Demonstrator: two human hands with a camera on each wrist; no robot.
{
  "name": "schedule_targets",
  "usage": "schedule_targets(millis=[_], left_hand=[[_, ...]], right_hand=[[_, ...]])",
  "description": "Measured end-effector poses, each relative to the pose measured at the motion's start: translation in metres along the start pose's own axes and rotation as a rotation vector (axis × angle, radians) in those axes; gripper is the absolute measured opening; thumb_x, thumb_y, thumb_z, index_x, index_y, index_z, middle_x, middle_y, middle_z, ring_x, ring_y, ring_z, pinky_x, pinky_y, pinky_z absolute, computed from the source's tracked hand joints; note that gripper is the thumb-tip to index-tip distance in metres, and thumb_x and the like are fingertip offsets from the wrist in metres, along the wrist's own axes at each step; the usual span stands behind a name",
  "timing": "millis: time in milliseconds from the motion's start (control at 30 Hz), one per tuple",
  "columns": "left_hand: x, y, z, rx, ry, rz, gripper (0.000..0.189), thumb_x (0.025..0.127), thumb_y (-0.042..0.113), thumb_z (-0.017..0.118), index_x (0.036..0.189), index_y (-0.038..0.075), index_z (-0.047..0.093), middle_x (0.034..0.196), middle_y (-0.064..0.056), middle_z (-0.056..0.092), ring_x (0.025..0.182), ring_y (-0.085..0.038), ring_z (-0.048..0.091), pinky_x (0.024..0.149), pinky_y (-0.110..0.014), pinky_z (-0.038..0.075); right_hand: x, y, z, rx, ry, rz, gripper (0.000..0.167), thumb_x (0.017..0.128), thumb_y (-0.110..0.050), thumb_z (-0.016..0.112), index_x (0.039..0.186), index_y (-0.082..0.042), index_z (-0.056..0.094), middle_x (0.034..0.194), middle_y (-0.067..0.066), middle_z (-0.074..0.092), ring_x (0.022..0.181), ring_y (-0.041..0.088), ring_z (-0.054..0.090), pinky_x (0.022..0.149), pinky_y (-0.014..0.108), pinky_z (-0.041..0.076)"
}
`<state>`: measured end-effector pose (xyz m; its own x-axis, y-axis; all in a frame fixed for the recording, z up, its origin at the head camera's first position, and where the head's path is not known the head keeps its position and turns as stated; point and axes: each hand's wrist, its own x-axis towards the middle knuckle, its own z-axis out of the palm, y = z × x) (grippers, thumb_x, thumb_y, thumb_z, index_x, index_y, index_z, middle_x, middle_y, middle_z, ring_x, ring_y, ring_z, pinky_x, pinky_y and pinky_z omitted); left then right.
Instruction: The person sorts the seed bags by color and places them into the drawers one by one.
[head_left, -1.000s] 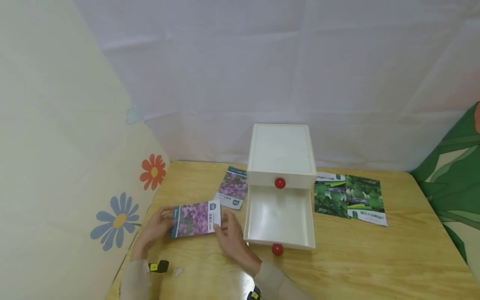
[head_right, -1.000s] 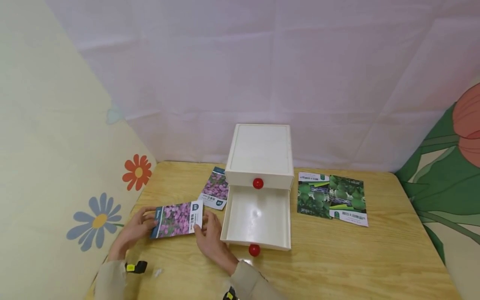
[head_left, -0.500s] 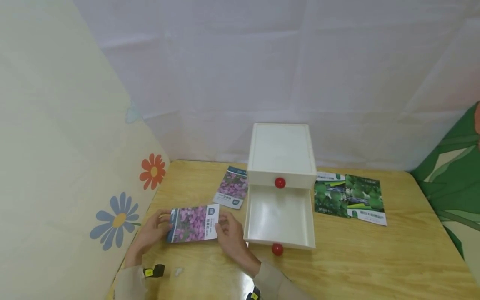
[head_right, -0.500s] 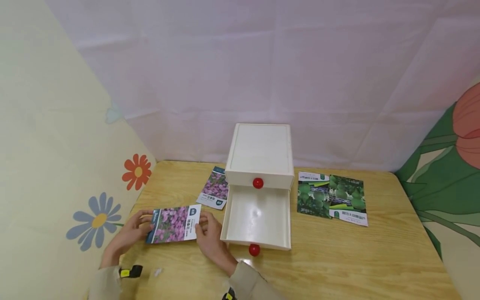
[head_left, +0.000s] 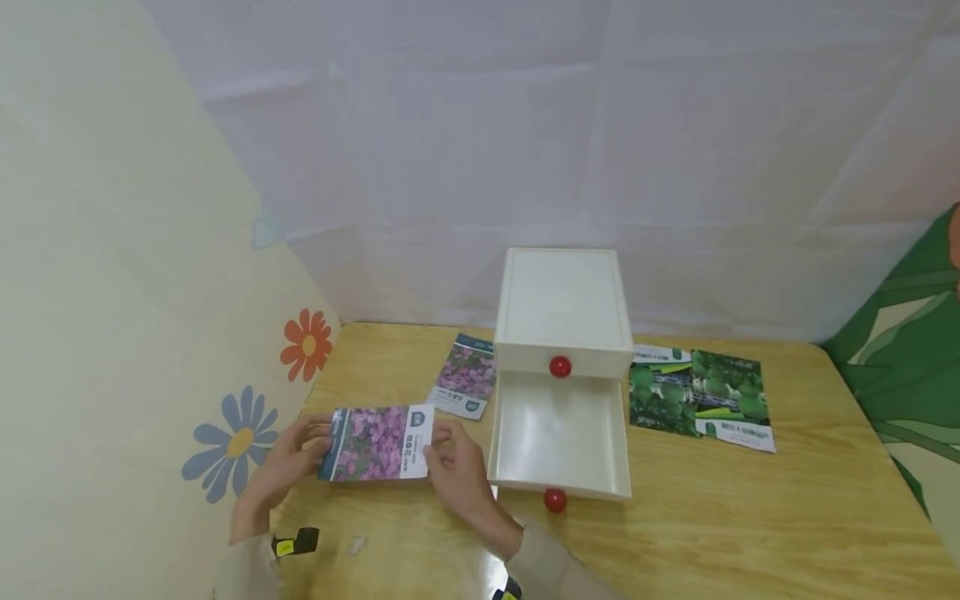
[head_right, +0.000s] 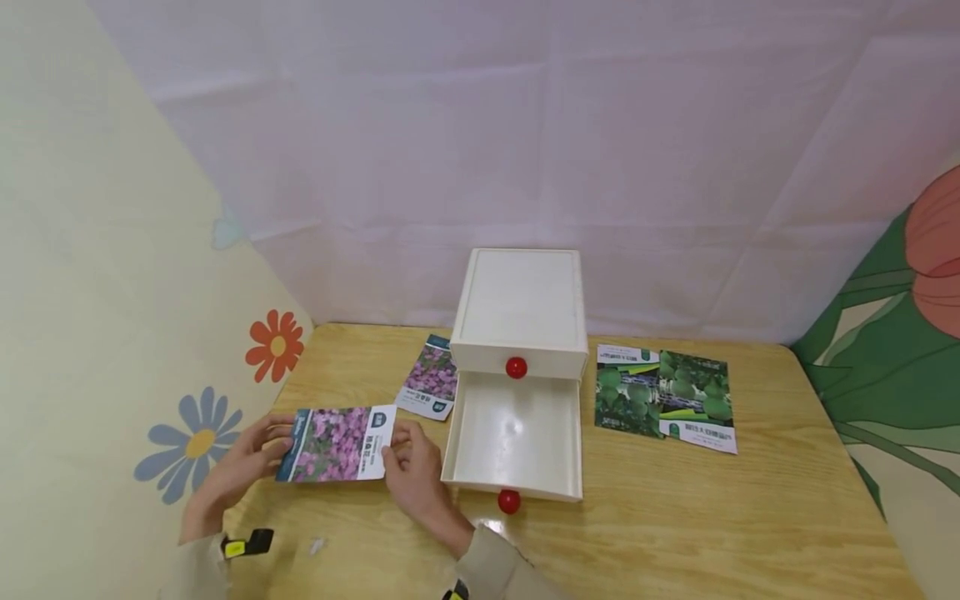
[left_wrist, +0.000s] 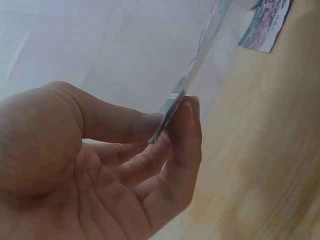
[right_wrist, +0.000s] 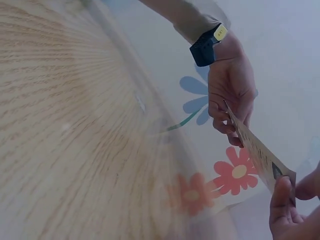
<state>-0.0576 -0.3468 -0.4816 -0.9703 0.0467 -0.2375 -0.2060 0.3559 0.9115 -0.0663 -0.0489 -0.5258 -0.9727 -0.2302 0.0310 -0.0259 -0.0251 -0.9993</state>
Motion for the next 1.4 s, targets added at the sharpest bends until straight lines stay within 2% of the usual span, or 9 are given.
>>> schedule_targets(millis=[100,300,567,767,900,1133,1300,1400], left_hand=[[-0.002,0.005,-0.002,0.012,0.018,0.016,0.04,0.109,0.001,0.051,0.147,-0.008,0.045,0.138,-0.032,0.057,0.098,-0.011,0.071,0.082,-0.031,0.067],[-0.007,0.013,-0.007,0.064,0.03,0.029,0.034,0.111,0.007,0.053,0.143,-0.005,0.051,0.135,-0.028,0.059,0.1,-0.01,0.069,0.085,-0.03,0.065],[-0.011,0.02,-0.013,0.03,0.027,0.028,0.031,0.112,0.011,0.051,0.138,-0.008,0.051,0.118,-0.011,0.065,0.092,-0.015,0.071,0.082,-0.034,0.066],[-0.016,0.027,-0.015,0.024,0.035,0.045,0.028,0.113,0.014,0.051,0.132,-0.008,0.051,0.108,-0.001,0.068,0.09,-0.014,0.07,0.081,-0.031,0.065],[-0.019,0.031,-0.015,0.027,0.04,0.059,0.028,0.114,0.014,0.051,0.13,-0.009,0.052,0.104,0.0,0.07,0.088,-0.014,0.071,0.08,-0.031,0.065],[-0.021,0.039,-0.013,0.018,0.021,0.058,0.028,0.114,0.015,0.051,0.127,-0.009,0.051,0.101,0.001,0.072,0.087,-0.014,0.071,0.08,-0.031,0.065],[-0.021,0.045,-0.01,0.024,0.017,0.069,0.026,0.113,0.015,0.052,0.125,-0.009,0.053,0.099,0.0,0.072,0.087,-0.015,0.072,0.08,-0.031,0.066],[-0.021,0.048,-0.007,0.028,0.022,0.065,0.026,0.113,0.014,0.052,0.124,-0.01,0.054,0.097,0.0,0.072,0.085,-0.015,0.072,0.08,-0.031,0.065]], right_hand=[[-0.001,-0.005,-0.001,0.01,-0.003,-0.008,0.033,0.1,-0.003,0.067,0.132,0.0,0.06,0.112,0.017,0.07,0.077,0.023,0.075,0.058,0.022,0.061],[-0.003,-0.014,-0.001,0.056,-0.014,-0.028,0.036,0.1,0.0,0.066,0.135,-0.003,0.06,0.115,0.017,0.067,0.079,0.01,0.073,0.06,0.02,0.06],[-0.006,-0.028,-0.001,0.09,-0.026,-0.041,0.039,0.1,-0.001,0.067,0.138,-0.003,0.059,0.116,0.019,0.067,0.07,0.01,0.068,0.057,0.023,0.061],[-0.008,-0.037,-0.002,0.094,-0.034,-0.059,0.042,0.1,-0.002,0.067,0.14,0.001,0.057,0.117,0.02,0.067,0.069,0.009,0.067,0.055,0.018,0.057],[-0.009,-0.041,-0.003,0.087,-0.039,-0.071,0.041,0.1,-0.002,0.067,0.14,0.001,0.057,0.117,0.021,0.067,0.066,0.008,0.064,0.053,0.016,0.054],[-0.013,-0.049,-0.009,0.089,-0.044,-0.102,0.04,0.101,-0.003,0.068,0.139,0.001,0.057,0.117,0.021,0.066,0.068,0.017,0.067,0.055,0.021,0.059],[-0.013,-0.054,-0.016,0.087,-0.04,-0.086,0.038,0.101,-0.003,0.068,0.137,0.001,0.057,0.118,0.021,0.066,0.072,0.011,0.068,0.056,0.022,0.06],[-0.014,-0.057,-0.02,0.085,-0.037,-0.076,0.038,0.1,-0.002,0.068,0.137,0.001,0.057,0.118,0.021,0.065,0.078,0.01,0.071,0.061,0.03,0.065]])
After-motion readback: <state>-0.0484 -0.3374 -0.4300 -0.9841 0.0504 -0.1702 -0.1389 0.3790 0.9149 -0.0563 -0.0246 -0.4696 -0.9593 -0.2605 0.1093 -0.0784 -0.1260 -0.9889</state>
